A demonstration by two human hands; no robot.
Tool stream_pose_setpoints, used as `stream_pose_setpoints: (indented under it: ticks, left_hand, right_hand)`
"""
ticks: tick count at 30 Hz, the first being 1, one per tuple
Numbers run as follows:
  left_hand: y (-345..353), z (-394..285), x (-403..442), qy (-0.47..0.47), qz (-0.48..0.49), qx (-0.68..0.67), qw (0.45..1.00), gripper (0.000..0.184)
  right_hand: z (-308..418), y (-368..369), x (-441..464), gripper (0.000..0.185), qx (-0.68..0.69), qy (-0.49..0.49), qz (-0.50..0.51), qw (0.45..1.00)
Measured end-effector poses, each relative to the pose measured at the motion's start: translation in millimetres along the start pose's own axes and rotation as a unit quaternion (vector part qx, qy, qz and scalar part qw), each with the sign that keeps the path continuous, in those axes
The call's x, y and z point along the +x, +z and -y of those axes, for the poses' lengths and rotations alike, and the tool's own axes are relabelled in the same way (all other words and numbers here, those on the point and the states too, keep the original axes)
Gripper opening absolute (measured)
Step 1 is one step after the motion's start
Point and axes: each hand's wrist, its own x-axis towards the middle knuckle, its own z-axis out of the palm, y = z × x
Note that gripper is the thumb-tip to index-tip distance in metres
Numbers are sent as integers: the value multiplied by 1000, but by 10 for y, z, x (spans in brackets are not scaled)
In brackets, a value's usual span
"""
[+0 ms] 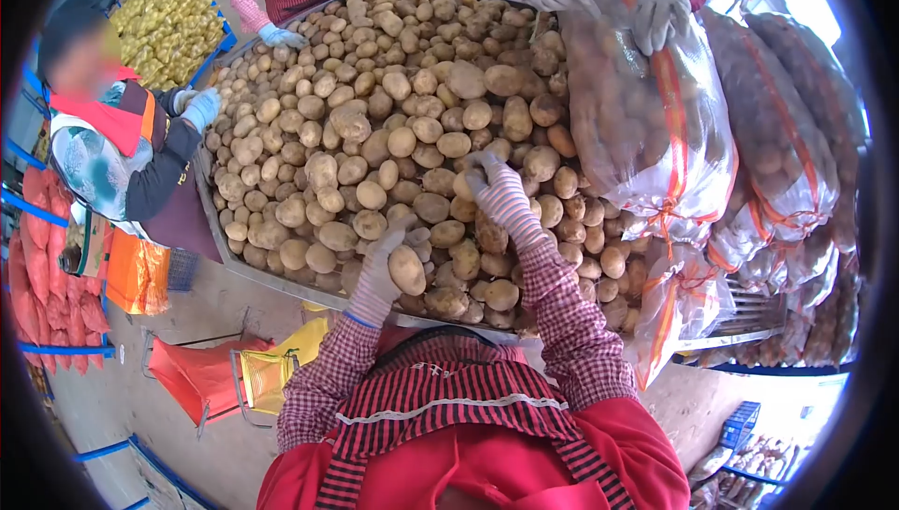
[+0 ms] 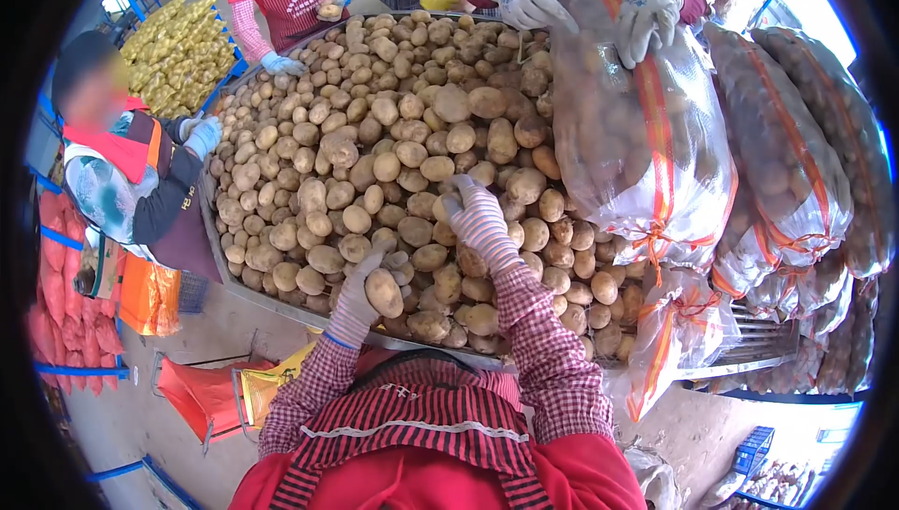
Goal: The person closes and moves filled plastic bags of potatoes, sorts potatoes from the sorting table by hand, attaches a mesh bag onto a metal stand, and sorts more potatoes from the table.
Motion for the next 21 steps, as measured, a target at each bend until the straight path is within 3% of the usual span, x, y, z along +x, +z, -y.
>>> stream_pose_setpoints:
  ticks: [1,2,4,6,7,9,10,11,12,14,15,16,17,18,19,20,21]
  left_hand:
    - [2,22,16,19,15,43,999,45]
    - [60,57,86,34,41,86,995,45]
    - [85,16,184,73,32,106,991,47]
    - [96,-215,64,108,-28,141,984,42]
    - [-36,-315,57,222,10,277,935,41]
    - [-423,-570,-414,343,-47,412,842,41]
    - [-487,-730,-653,384,-144,511,756,43]
    - [-580,-851,-885,396,-215,606,655,49]
    - [-878,-904,-1072,424,-288,671,536,45]
    - [-2584,-891,-1295,282,-425,483,712,46]
    - [-2861,-962,-1560,331,-427,401,739,40]
    - [-3102,-1033,-1822,384,-422,315,758,35]
    - [-3329,-1100,-2078,437,-412,232,765,32]
    - [-3180,-1070,-2200,453,-503,328,658,36]
    - [-3528,-1099,-2378,390,-568,442,575,39]
    - [-3397,-1138,-2493,239,-622,536,518,40]
    - [-3541,-1108,-2500,231,-616,522,543,43]
  right_hand:
    - [32,18,-32,50,-83,-54,-35,994]
    - [13,46,-65,59,-134,-37,-46,989]
    - [122,-100,-261,67,-55,-49,-59,996]
    - [353,-440,-555,64,-32,-119,-113,986]
    - [425,-631,-741,53,-12,-93,-129,987]
    - [232,-980,-1118,38,-94,-67,-238,964]
    - [363,-1159,-1277,35,-2,9,-241,971]
    - [3,-1341,-1470,34,-15,47,-258,965]
    - [-257,-1476,-1707,31,-3,77,-347,935]
    - [-492,-1790,-2223,32,-101,197,-391,893]
    - [-904,-1942,-2507,34,-220,169,-408,870]
    - [-792,-2035,-2667,45,-373,191,-376,826]
    - [-767,-2042,-2795,63,-421,224,-372,797]
    - [-744,-2048,-2880,79,-445,300,-335,774]
    - [-884,-2010,-2979,87,-457,352,-314,754]
    - [-1302,-2012,-3149,90,-345,393,-307,795]
    - [-1211,-1939,-3083,86,-285,434,-281,807]
